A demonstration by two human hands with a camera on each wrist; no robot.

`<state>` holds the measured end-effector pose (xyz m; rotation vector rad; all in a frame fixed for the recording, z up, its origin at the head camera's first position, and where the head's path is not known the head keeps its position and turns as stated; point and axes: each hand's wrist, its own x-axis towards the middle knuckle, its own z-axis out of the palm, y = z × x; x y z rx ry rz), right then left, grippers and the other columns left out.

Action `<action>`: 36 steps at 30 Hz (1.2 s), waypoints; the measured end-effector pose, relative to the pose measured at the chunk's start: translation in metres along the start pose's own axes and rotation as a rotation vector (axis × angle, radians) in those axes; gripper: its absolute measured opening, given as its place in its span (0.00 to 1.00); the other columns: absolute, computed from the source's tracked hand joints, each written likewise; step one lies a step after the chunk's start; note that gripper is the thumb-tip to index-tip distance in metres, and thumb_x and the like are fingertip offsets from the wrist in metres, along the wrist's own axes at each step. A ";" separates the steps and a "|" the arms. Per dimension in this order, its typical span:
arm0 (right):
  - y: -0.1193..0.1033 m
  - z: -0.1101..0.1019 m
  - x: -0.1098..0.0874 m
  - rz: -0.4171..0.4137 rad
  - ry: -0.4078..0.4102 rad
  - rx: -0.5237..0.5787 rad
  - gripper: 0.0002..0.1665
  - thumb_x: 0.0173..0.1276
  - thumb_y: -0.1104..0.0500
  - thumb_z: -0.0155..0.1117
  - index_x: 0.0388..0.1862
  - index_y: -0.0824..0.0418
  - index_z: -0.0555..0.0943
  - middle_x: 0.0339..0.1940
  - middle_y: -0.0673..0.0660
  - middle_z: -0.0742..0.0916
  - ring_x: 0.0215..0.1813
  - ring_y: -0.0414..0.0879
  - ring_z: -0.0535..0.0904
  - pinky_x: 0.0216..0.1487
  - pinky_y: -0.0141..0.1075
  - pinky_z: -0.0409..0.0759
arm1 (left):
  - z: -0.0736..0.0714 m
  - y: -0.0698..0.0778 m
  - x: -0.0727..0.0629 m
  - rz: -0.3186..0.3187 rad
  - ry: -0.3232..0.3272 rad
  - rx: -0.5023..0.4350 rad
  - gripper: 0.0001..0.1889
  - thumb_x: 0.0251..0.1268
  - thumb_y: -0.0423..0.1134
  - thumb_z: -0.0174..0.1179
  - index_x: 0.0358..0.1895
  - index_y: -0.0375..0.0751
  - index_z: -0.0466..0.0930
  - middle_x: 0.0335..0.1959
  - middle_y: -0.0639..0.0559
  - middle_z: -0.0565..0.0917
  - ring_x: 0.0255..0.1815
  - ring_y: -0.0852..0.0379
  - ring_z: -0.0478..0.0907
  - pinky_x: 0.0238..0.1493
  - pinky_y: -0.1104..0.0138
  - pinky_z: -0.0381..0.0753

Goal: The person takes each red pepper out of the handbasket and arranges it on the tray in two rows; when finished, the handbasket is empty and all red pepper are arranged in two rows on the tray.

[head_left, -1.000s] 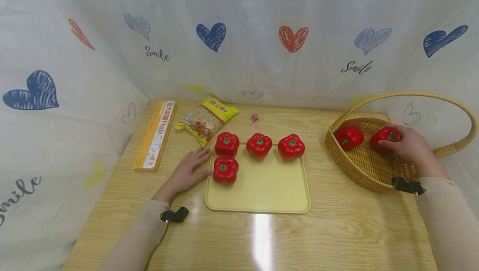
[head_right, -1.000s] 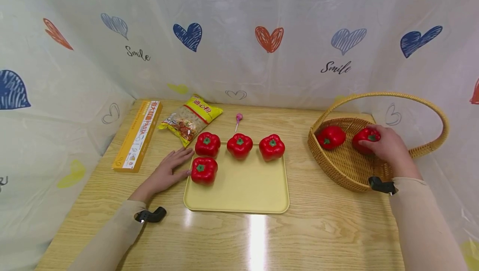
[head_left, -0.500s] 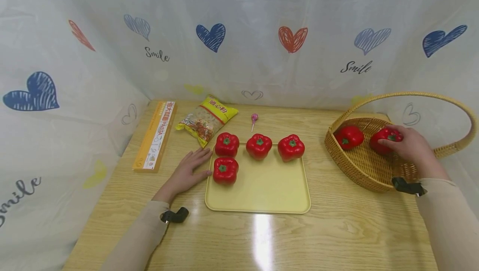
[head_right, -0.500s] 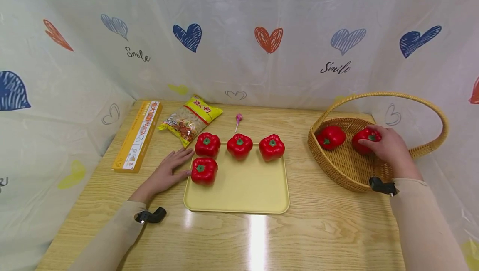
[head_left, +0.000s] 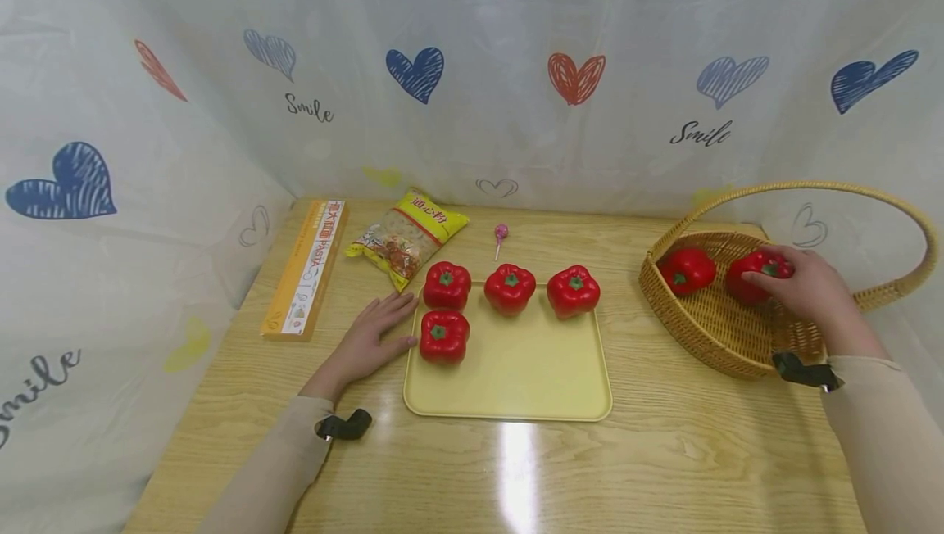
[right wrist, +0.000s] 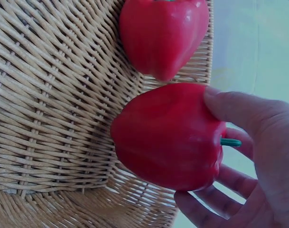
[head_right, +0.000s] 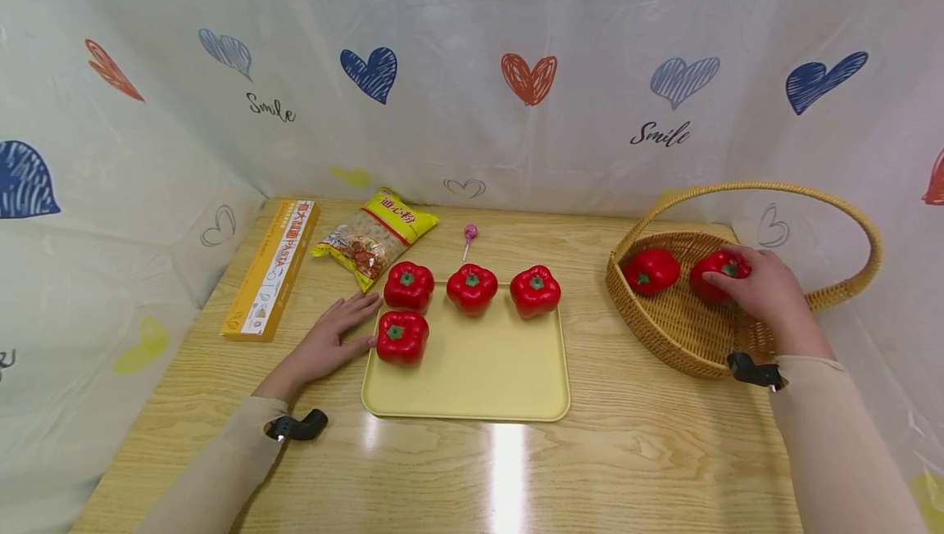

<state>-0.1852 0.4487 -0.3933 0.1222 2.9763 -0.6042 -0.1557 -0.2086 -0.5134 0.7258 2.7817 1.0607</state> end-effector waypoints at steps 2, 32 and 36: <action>-0.001 0.000 -0.001 0.005 0.001 0.002 0.48 0.76 0.37 0.57 0.76 0.73 0.60 0.64 0.86 0.66 0.62 0.84 0.60 0.57 0.80 0.62 | 0.001 -0.001 0.000 0.000 0.001 -0.002 0.36 0.70 0.51 0.64 0.78 0.44 0.65 0.79 0.47 0.63 0.82 0.43 0.50 0.82 0.49 0.39; -0.024 0.006 -0.021 -0.039 0.071 0.021 0.46 0.77 0.37 0.55 0.78 0.68 0.62 0.66 0.85 0.63 0.62 0.84 0.61 0.53 0.80 0.64 | 0.001 -0.002 0.000 0.011 0.010 0.010 0.36 0.71 0.52 0.63 0.77 0.44 0.66 0.79 0.45 0.64 0.82 0.41 0.50 0.82 0.47 0.41; -0.027 0.007 -0.025 -0.050 0.086 0.020 0.45 0.77 0.38 0.56 0.78 0.68 0.62 0.66 0.85 0.64 0.62 0.83 0.62 0.51 0.80 0.65 | 0.001 -0.002 0.000 0.004 0.005 0.006 0.35 0.71 0.52 0.63 0.77 0.44 0.66 0.79 0.46 0.64 0.82 0.43 0.50 0.82 0.49 0.40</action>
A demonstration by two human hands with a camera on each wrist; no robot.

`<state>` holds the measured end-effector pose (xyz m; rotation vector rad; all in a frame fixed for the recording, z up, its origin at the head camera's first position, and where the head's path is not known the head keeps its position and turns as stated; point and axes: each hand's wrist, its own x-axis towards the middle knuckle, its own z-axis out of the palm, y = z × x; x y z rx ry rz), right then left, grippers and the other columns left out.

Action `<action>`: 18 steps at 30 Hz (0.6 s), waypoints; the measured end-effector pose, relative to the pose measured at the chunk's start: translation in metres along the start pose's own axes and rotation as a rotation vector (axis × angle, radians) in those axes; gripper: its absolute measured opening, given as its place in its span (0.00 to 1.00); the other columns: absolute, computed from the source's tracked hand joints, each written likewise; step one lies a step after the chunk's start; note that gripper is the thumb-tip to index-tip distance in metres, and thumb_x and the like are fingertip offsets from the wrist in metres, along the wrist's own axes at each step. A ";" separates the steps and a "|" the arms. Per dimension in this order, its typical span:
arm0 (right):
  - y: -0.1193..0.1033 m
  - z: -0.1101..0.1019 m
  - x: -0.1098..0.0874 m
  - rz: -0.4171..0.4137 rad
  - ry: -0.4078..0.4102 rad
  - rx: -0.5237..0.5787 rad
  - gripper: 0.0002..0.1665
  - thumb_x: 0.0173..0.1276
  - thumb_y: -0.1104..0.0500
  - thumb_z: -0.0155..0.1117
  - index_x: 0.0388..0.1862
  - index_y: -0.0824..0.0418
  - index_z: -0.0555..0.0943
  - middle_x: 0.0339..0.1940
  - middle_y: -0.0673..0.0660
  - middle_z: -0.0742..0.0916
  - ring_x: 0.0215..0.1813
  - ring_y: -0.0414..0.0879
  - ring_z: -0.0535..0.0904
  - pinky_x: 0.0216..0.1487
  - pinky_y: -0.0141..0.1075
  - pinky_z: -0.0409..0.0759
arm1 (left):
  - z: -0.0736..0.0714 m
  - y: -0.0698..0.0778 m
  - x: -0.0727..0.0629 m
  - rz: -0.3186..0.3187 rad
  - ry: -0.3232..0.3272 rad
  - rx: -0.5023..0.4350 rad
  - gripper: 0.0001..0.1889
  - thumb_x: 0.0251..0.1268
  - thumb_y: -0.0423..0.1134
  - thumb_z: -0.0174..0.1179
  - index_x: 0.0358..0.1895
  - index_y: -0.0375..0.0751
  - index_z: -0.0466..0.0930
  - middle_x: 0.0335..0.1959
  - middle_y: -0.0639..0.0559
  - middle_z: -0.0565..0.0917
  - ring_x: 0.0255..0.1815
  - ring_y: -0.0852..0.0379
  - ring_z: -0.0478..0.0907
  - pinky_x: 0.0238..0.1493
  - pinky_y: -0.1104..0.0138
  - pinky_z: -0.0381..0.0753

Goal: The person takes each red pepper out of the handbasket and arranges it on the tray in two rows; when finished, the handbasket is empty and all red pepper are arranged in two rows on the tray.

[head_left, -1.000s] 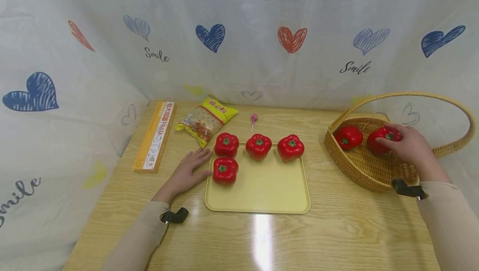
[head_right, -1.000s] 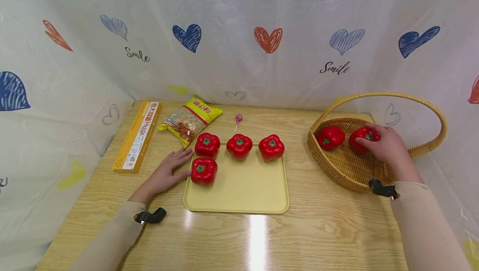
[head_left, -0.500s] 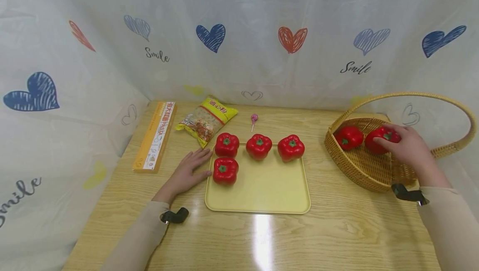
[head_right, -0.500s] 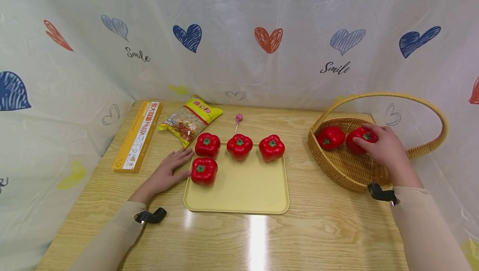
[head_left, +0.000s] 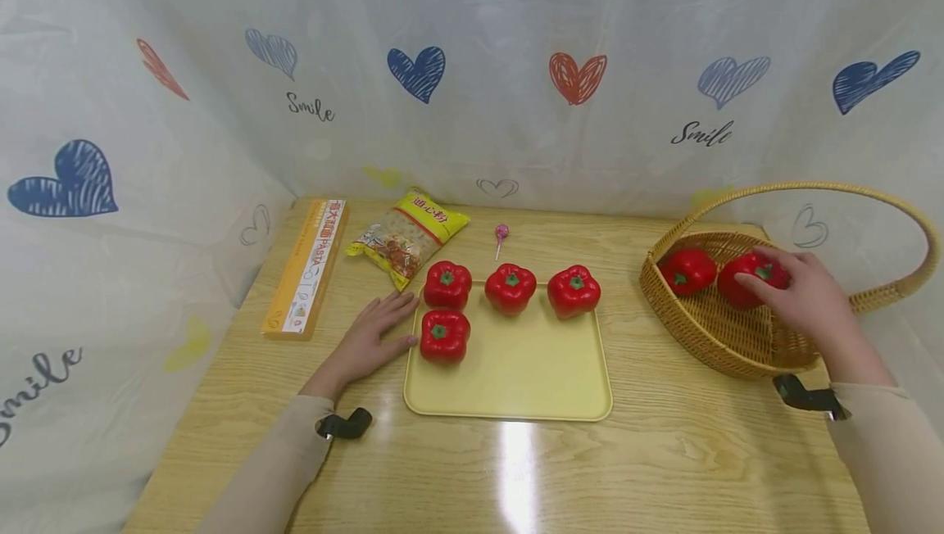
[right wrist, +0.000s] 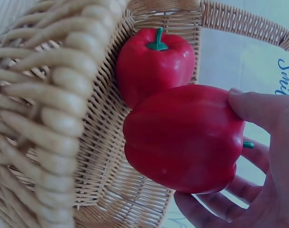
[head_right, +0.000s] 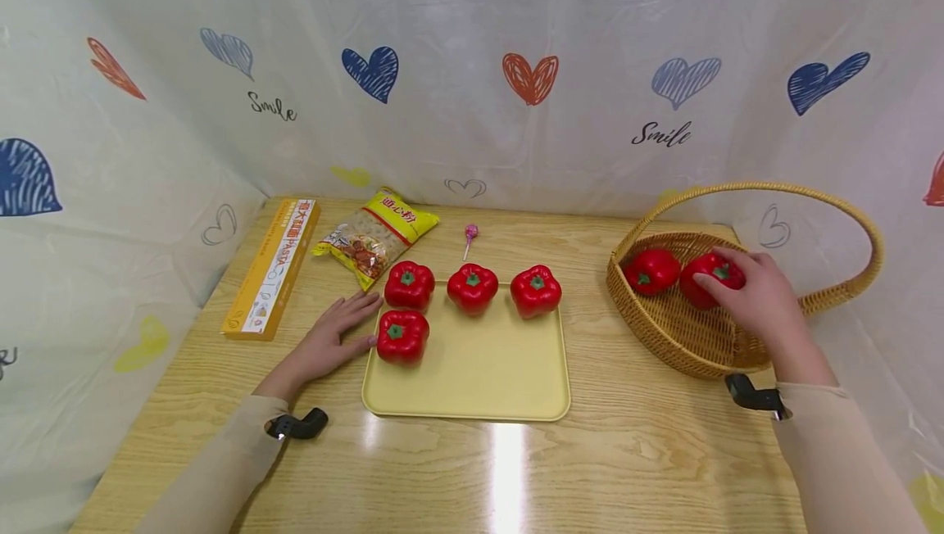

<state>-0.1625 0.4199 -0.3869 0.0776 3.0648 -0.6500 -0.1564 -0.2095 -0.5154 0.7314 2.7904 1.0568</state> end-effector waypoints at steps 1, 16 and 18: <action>-0.001 0.001 -0.001 -0.002 0.005 0.000 0.44 0.77 0.38 0.56 0.78 0.68 0.62 0.66 0.85 0.64 0.62 0.83 0.62 0.50 0.80 0.66 | 0.000 0.000 0.000 -0.003 -0.002 0.000 0.35 0.71 0.52 0.63 0.77 0.44 0.66 0.79 0.47 0.64 0.82 0.43 0.50 0.82 0.49 0.40; -0.009 0.003 -0.019 -0.012 0.061 0.007 0.43 0.76 0.41 0.60 0.78 0.65 0.64 0.68 0.83 0.63 0.59 0.82 0.64 0.46 0.77 0.71 | 0.000 0.002 0.000 -0.015 -0.011 -0.004 0.36 0.71 0.52 0.63 0.78 0.45 0.65 0.79 0.47 0.63 0.82 0.42 0.49 0.82 0.48 0.39; -0.009 0.004 -0.020 -0.017 0.075 0.008 0.42 0.75 0.42 0.62 0.77 0.65 0.65 0.67 0.83 0.64 0.58 0.82 0.64 0.45 0.76 0.71 | -0.001 0.001 0.000 -0.021 -0.018 0.000 0.36 0.71 0.52 0.63 0.78 0.45 0.65 0.80 0.47 0.63 0.83 0.43 0.49 0.82 0.49 0.39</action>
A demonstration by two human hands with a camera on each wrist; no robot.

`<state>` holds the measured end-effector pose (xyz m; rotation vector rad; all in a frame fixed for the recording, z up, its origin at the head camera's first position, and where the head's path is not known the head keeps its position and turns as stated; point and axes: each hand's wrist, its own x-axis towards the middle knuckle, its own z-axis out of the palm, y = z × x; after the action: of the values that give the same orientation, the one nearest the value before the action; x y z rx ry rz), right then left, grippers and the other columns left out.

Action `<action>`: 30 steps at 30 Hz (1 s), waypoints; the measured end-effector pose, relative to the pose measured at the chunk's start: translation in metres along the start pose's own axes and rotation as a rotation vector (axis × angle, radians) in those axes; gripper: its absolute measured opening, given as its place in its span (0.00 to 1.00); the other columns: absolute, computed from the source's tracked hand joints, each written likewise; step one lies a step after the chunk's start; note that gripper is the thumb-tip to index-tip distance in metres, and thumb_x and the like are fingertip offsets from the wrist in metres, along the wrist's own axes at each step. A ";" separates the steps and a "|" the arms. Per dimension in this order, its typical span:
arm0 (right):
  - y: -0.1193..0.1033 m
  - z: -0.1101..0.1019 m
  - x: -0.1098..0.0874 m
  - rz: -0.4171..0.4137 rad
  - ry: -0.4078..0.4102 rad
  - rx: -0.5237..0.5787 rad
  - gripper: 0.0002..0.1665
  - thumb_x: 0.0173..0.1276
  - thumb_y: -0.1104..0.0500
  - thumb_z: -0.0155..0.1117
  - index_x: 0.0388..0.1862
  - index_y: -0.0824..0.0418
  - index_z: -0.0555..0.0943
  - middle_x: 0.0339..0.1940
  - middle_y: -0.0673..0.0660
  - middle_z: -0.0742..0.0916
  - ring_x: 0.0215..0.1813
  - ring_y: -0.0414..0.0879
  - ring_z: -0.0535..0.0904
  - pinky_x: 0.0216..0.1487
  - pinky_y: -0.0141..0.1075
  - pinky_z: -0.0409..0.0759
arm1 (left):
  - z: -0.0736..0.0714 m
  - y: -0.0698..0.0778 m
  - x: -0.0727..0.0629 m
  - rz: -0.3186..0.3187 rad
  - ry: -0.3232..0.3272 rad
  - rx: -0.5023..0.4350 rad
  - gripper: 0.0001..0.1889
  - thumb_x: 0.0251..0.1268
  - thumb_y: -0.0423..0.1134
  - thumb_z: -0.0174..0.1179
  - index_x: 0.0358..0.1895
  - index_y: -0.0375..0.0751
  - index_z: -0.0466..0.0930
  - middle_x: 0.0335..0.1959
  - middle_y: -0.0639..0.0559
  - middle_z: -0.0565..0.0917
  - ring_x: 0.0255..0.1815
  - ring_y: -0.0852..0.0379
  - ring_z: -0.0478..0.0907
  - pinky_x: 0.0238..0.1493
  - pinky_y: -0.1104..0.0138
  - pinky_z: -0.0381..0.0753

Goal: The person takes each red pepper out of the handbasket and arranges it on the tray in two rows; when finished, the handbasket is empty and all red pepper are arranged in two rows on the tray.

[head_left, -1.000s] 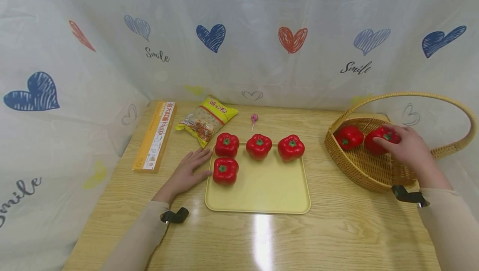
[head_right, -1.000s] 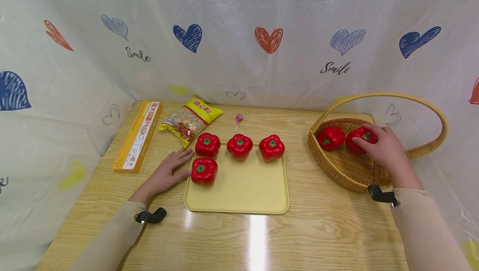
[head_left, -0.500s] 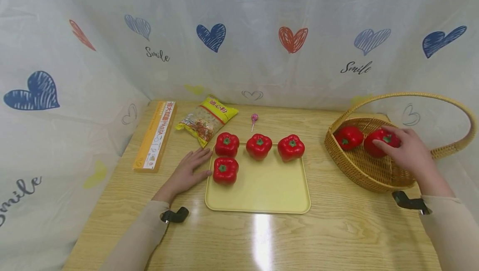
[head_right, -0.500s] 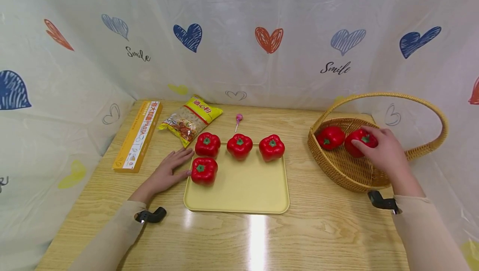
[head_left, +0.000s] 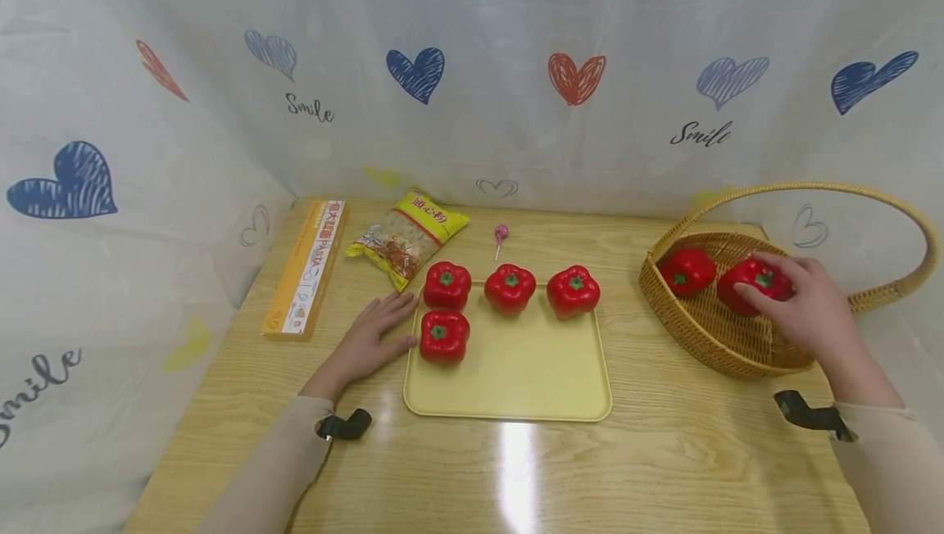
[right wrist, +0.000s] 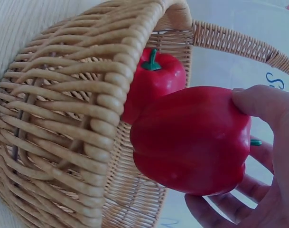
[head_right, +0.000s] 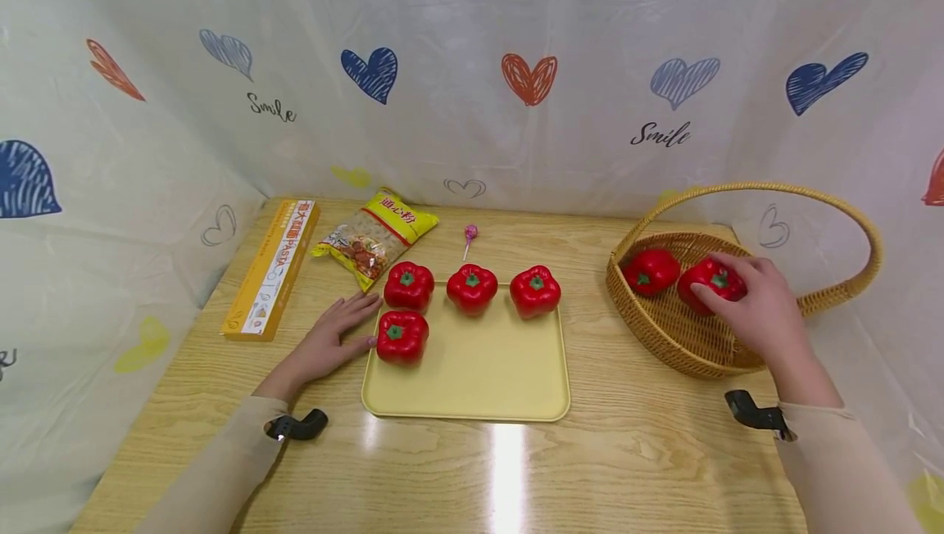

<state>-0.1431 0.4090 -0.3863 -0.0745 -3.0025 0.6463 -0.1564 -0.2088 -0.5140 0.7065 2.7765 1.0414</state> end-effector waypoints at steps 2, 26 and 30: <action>0.000 0.001 -0.001 -0.008 0.010 0.000 0.41 0.75 0.44 0.63 0.77 0.65 0.66 0.67 0.83 0.64 0.58 0.82 0.64 0.45 0.76 0.70 | 0.000 -0.001 0.000 -0.005 -0.003 -0.001 0.36 0.71 0.52 0.63 0.78 0.45 0.65 0.79 0.48 0.63 0.83 0.44 0.49 0.83 0.50 0.39; -0.017 0.008 -0.018 -0.115 0.108 0.042 0.36 0.71 0.52 0.69 0.73 0.62 0.71 0.64 0.76 0.70 0.58 0.77 0.67 0.43 0.72 0.69 | 0.002 -0.003 0.000 0.033 0.027 0.003 0.35 0.70 0.51 0.64 0.77 0.44 0.66 0.79 0.46 0.64 0.82 0.41 0.51 0.82 0.47 0.41; -0.022 0.008 -0.020 -0.137 0.120 0.062 0.35 0.71 0.53 0.69 0.73 0.62 0.72 0.64 0.77 0.70 0.60 0.77 0.66 0.45 0.74 0.68 | 0.001 -0.002 0.000 0.034 0.029 0.002 0.35 0.70 0.51 0.64 0.77 0.44 0.66 0.78 0.45 0.65 0.82 0.41 0.51 0.82 0.47 0.41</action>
<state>-0.1247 0.3848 -0.3858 0.0920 -2.8399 0.6939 -0.1568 -0.2092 -0.5164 0.7466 2.8000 1.0635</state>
